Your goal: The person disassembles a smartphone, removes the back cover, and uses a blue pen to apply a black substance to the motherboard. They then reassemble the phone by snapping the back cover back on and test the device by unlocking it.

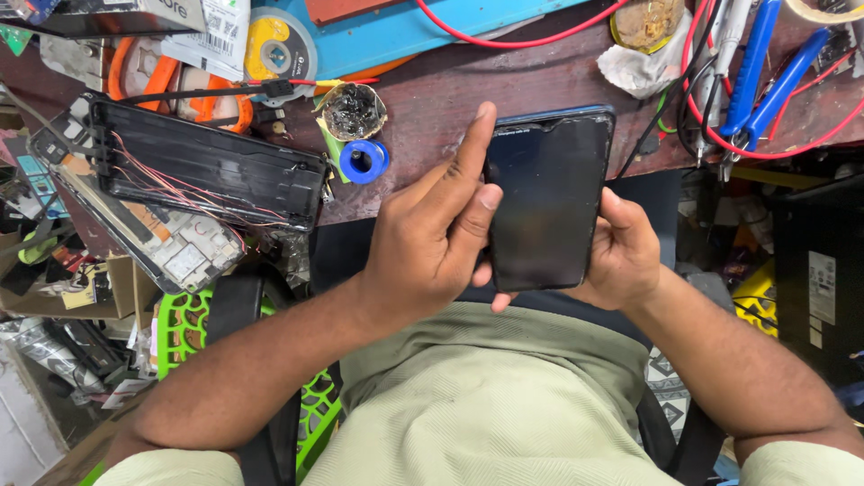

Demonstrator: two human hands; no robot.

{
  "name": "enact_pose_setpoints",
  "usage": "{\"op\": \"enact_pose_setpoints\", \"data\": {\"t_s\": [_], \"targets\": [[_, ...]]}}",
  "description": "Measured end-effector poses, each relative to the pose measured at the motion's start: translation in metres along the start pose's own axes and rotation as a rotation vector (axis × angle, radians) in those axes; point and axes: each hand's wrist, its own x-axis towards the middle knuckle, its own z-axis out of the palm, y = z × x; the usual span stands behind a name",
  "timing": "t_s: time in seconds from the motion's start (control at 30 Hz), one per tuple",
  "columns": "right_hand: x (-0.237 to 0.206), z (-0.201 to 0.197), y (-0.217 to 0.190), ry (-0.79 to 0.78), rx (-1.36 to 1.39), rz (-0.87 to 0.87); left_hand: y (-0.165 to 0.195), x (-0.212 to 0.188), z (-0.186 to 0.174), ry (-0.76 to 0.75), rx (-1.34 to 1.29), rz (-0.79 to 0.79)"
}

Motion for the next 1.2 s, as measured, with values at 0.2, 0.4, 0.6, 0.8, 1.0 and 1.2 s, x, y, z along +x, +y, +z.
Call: {"op": "enact_pose_setpoints", "data": {"t_s": [0.2,0.4,0.6,0.8,1.0,1.2], "targets": [[-0.003,0.001,-0.002,0.091,0.058,-0.010,0.000,0.000,-0.001,0.002,0.003,0.097],[-0.003,0.001,-0.010,0.155,0.049,0.004,-0.005,0.001,0.005,-0.091,-0.076,0.178],[-0.008,0.002,-0.009,0.376,-0.150,-0.015,-0.010,0.004,0.004,-0.230,-0.191,0.048],[-0.008,0.010,-0.005,0.458,-0.423,-0.167,-0.015,0.007,0.003,-0.200,-0.230,0.166],[-0.004,0.016,-0.003,0.429,-0.411,-0.256,-0.021,0.007,0.005,-0.192,-0.421,-0.003],[-0.003,0.010,0.000,0.478,-0.409,-0.272,-0.023,0.005,0.008,-0.146,-0.355,0.070]]}}
